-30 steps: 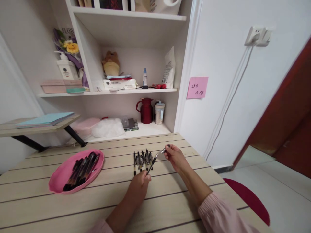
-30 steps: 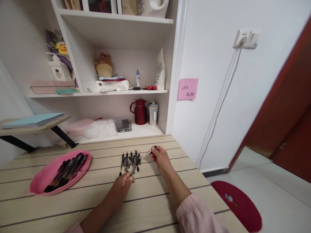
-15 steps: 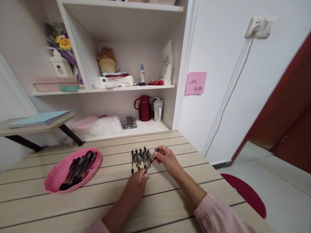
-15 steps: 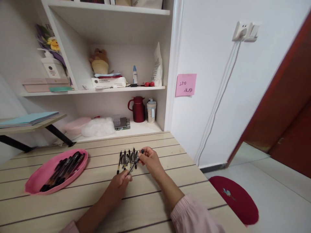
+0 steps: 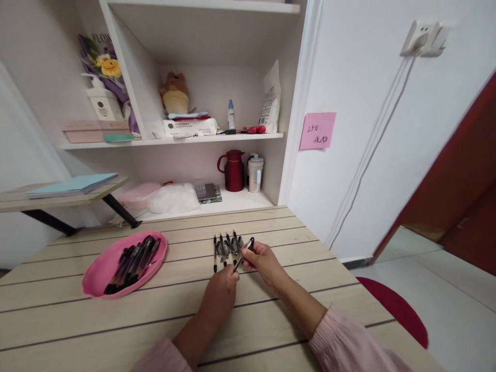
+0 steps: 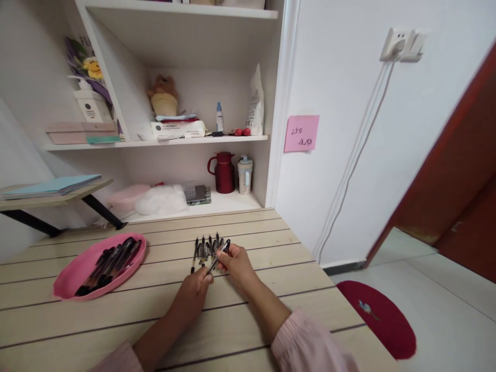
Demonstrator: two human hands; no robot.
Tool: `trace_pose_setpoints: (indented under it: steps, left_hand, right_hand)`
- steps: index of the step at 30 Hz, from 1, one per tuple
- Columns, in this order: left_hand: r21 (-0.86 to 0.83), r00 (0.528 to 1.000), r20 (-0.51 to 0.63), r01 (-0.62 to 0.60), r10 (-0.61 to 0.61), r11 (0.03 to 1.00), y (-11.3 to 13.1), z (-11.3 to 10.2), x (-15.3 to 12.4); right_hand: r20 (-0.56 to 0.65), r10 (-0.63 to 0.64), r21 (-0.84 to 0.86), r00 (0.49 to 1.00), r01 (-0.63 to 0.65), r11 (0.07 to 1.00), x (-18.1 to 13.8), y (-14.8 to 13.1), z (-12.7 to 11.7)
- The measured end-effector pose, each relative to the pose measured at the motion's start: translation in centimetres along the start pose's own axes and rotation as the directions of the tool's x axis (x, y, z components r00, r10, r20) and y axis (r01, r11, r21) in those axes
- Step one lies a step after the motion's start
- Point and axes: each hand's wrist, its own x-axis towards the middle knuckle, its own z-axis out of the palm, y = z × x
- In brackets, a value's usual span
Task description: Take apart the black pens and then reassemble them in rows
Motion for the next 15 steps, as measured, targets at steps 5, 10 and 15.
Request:
trace_pose_setpoints:
  steps: [5, 10, 15]
  left_hand:
    - [-0.023, 1.0, -0.024, -0.009, 0.009, 1.0, 0.0, 0.0, 0.1]
    - [-0.087, 0.995, -0.096, -0.026, 0.018, 0.996, -0.1, -0.3, 0.3]
    - [-0.123, 0.983, -0.183, 0.004, -0.026, 0.992, -0.3, -0.2, 0.1]
  right_hand:
    - [-0.043, 0.027, 0.007, 0.999, -0.026, 1.0, -0.1, 0.7, 0.1]
    - [-0.104, 0.046, 0.065, 0.993, -0.039, 0.997, -0.8, -0.4, -0.2]
    - [-0.351, 0.051, 0.162, 0.935, 0.007, 0.987, -2.4, -1.1, -0.6]
